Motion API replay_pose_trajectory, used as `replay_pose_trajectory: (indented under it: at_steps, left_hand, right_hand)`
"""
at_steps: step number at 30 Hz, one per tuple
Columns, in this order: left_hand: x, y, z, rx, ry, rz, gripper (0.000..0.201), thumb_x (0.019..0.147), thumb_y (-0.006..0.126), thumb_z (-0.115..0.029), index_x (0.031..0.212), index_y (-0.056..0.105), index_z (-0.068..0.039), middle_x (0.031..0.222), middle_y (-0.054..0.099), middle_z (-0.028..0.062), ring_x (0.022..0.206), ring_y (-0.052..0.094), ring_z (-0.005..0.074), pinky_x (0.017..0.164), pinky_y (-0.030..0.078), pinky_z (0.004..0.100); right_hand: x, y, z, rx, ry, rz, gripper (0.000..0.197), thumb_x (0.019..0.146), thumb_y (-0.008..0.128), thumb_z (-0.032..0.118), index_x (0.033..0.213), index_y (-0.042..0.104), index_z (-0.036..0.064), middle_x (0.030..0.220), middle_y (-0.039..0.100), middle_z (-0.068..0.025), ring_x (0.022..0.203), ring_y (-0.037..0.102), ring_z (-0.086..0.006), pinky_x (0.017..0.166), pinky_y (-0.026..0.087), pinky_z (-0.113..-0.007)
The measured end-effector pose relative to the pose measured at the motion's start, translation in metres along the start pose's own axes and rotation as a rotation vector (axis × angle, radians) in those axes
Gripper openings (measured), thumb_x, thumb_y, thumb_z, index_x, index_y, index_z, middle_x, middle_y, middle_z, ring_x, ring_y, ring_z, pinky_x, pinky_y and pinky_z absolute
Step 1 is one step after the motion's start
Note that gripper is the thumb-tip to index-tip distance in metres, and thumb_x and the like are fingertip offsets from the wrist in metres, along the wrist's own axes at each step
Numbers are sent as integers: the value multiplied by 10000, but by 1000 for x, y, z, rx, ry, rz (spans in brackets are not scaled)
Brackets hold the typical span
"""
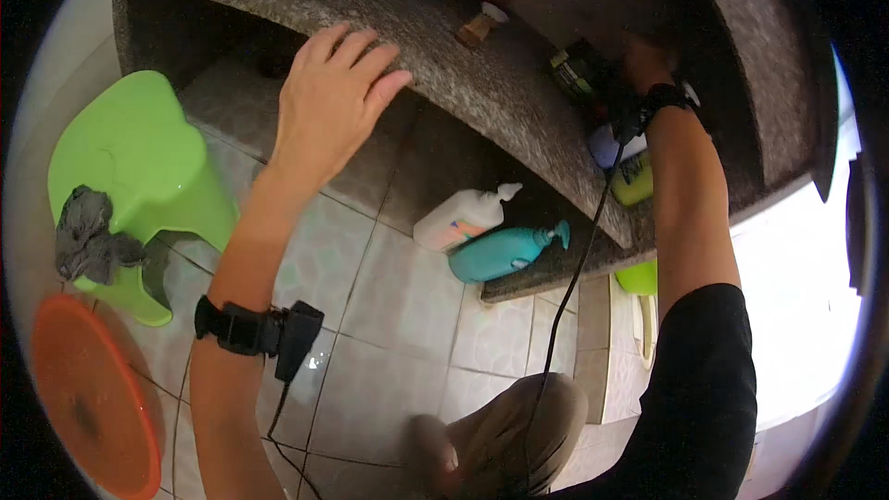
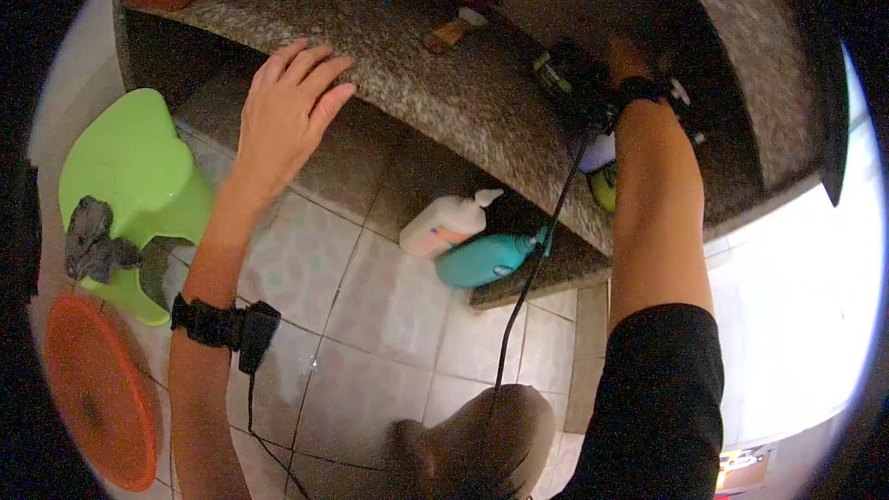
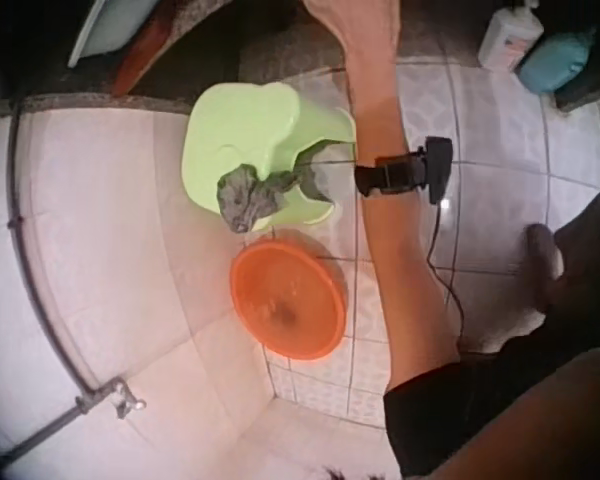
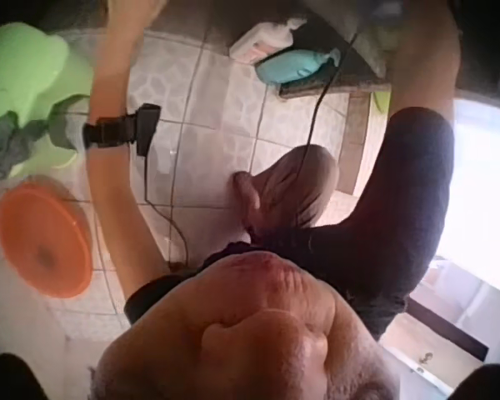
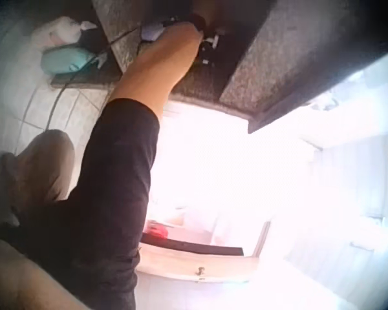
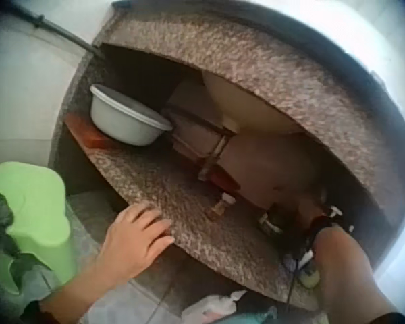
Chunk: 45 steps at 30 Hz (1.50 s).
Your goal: Clean bathroom surfaces, a stool, and various toiletry bottles with a wet rag.
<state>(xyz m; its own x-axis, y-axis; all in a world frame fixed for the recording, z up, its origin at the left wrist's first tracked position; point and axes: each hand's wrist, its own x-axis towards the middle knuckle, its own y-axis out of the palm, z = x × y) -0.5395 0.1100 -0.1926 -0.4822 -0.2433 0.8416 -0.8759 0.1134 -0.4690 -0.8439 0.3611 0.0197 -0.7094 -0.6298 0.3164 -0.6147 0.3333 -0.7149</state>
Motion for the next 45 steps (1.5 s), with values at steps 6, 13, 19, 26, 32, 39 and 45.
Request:
replay_pose_trajectory:
  at_steps: [6, 13, 19, 26, 32, 39, 45]
  left_hand:
    - [5, 9, -4, -10, -37, -129, 303, 698, 686, -251, 974, 640, -134, 1039, 595, 31, 1078, 492, 257, 896, 416, 386]
    - [8, 5, 0, -24, -57, -132, 355, 634, 712, -249, 965, 647, -139, 1017, 602, 18, 1042, 513, 249, 878, 428, 376]
    - [9, 4, -3, -62, -82, -126, 335, 644, 706, -218, 962, 649, -130, 1008, 605, 24, 1042, 516, 254, 881, 431, 382]
    - [10, -1, -9, -60, -100, -111, 330, 647, 706, -222, 962, 649, -138, 1009, 606, 13, 1034, 523, 238, 849, 466, 343]
    - [7, 1, -6, -39, -102, -111, 318, 672, 694, -244, 969, 641, -144, 1019, 601, -5, 1039, 520, 222, 830, 476, 331]
    - [0, -1, -5, -77, -96, -103, 280, 711, 681, -219, 976, 639, -142, 1043, 594, 16, 1076, 502, 239, 841, 470, 351]
    - [-13, -16, 2, -249, -87, 32, 519, 749, 687, -248, 1217, 522, -93, 1265, 485, 140, 1243, 378, 307, 980, 362, 389]
  right_hand:
    - [65, 39, -64, -253, 23, -246, 356, 848, 507, 176, 1183, 500, 58, 1109, 573, -159, 990, 562, -329, 865, 447, -415]
    - [85, 53, -89, -123, 86, -242, 347, 854, 502, 182, 1181, 494, 63, 1085, 580, -168, 970, 569, -334, 838, 451, -427]
    - [87, 60, -98, -58, 114, -241, 341, 860, 499, 186, 1179, 489, 66, 1064, 586, -175, 953, 575, -339, 816, 455, -437]
    - [81, 68, -96, 19, 124, -247, 332, 867, 494, 192, 1176, 483, 71, 1039, 593, -184, 933, 582, -345, 789, 459, -449]
    - [82, 61, -73, 144, 116, -291, 326, 872, 490, 197, 1174, 478, 75, 1019, 599, -191, 916, 588, -349, 767, 463, -460]
    - [60, -8, 46, 444, 77, -536, 328, 878, 496, 193, 1182, 454, 76, 991, 601, -202, 895, 588, -370, 727, 464, -467]
    - [-100, -140, 135, 628, -381, -866, 389, 816, 601, 144, 1155, 437, 47, 1020, 564, -211, 919, 568, -362, 734, 480, -407]
